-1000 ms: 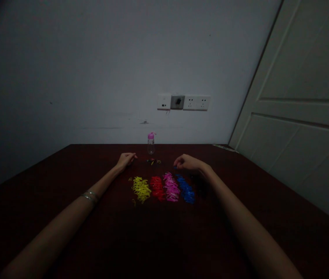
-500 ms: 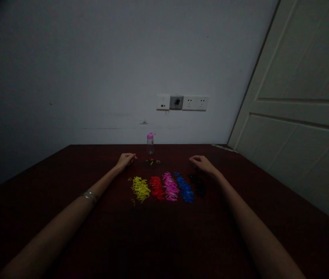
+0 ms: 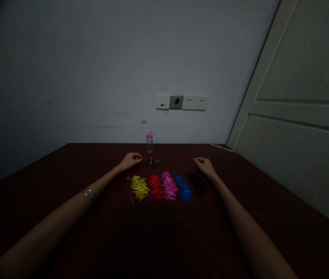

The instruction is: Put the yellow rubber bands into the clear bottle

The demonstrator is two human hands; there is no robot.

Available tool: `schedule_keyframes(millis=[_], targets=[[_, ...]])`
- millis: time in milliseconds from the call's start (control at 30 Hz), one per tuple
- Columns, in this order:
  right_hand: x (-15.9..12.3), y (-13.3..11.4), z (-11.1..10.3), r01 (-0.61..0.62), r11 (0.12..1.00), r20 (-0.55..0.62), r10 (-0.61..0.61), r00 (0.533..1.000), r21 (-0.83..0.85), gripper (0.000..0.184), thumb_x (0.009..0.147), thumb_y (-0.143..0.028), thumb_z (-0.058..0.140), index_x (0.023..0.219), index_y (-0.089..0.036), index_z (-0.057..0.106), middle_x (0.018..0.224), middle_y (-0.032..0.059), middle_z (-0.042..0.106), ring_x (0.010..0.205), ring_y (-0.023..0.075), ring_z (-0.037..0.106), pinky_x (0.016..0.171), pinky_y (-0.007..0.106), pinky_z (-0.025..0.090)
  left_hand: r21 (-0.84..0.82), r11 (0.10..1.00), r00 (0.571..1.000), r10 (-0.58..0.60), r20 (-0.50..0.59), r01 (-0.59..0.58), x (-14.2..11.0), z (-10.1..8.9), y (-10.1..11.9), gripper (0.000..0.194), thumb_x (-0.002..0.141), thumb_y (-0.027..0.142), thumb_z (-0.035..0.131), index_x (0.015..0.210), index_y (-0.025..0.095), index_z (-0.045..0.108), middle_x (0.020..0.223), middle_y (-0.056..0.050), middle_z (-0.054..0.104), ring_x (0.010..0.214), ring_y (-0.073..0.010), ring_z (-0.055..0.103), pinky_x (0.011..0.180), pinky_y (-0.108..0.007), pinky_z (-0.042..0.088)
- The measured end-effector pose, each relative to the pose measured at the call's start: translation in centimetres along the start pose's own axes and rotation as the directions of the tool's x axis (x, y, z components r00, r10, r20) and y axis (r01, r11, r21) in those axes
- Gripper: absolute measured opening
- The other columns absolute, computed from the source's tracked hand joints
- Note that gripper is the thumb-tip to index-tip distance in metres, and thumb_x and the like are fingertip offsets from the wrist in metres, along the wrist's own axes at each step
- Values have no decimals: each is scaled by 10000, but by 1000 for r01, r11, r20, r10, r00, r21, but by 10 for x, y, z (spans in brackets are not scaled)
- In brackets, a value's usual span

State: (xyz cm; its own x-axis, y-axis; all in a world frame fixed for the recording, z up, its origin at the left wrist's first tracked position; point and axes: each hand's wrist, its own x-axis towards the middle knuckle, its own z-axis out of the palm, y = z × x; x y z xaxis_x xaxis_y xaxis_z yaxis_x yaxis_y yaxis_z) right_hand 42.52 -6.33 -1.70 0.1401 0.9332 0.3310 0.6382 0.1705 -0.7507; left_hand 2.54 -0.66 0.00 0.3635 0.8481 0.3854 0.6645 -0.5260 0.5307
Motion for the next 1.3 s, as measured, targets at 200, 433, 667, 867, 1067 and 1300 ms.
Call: schedule_keyframes(millis=[200,433,667,867,1067,1300], targets=[[-2,-1,1,-7,1000,-23,7,1000,14,359,682,-426,505,784,-113,649,594,43,621,518,133,528,496,225,387,212,977,993,-2,115,-23,3,5,26,317,727,376,536,974,213,649,801,-36,644,701,-144,564,586,-207,379],[-2,-2,0,-17,1000,-18,17,1000,-6,353,682,-411,494,791,-116,654,604,40,621,532,140,532,507,231,387,334,942,989,-59,135,11,5,9,38,255,764,364,505,924,237,656,947,-39,651,853,-172,580,660,-219,407],[-2,0,0,-3,999,-31,2,1000,-49,329,677,-391,491,782,-133,667,597,29,625,556,149,547,540,238,398,272,962,996,-29,83,6,7,9,45,261,760,384,500,873,220,669,878,-41,657,788,-166,580,612,-213,388],[-3,-1,0,2,1000,-38,-3,999,-29,317,678,-373,501,777,-125,672,613,37,633,559,152,552,536,238,405,105,991,996,80,39,-84,26,24,75,247,731,335,530,831,173,689,760,-54,653,688,-157,565,573,-217,372],[-4,-5,-1,-28,1000,-50,28,998,3,340,674,-386,508,794,-113,672,587,35,621,508,134,525,498,231,389,4,962,947,269,176,-274,40,60,137,239,717,306,534,821,162,694,746,-49,651,675,-141,562,609,-216,398],[-5,-5,-3,-34,994,-47,39,998,99,338,646,-386,525,773,-106,665,583,32,616,484,115,494,464,218,371,98,932,885,293,362,-348,32,103,185,283,729,396,544,943,244,650,919,-59,649,823,-183,589,703,-258,431]])
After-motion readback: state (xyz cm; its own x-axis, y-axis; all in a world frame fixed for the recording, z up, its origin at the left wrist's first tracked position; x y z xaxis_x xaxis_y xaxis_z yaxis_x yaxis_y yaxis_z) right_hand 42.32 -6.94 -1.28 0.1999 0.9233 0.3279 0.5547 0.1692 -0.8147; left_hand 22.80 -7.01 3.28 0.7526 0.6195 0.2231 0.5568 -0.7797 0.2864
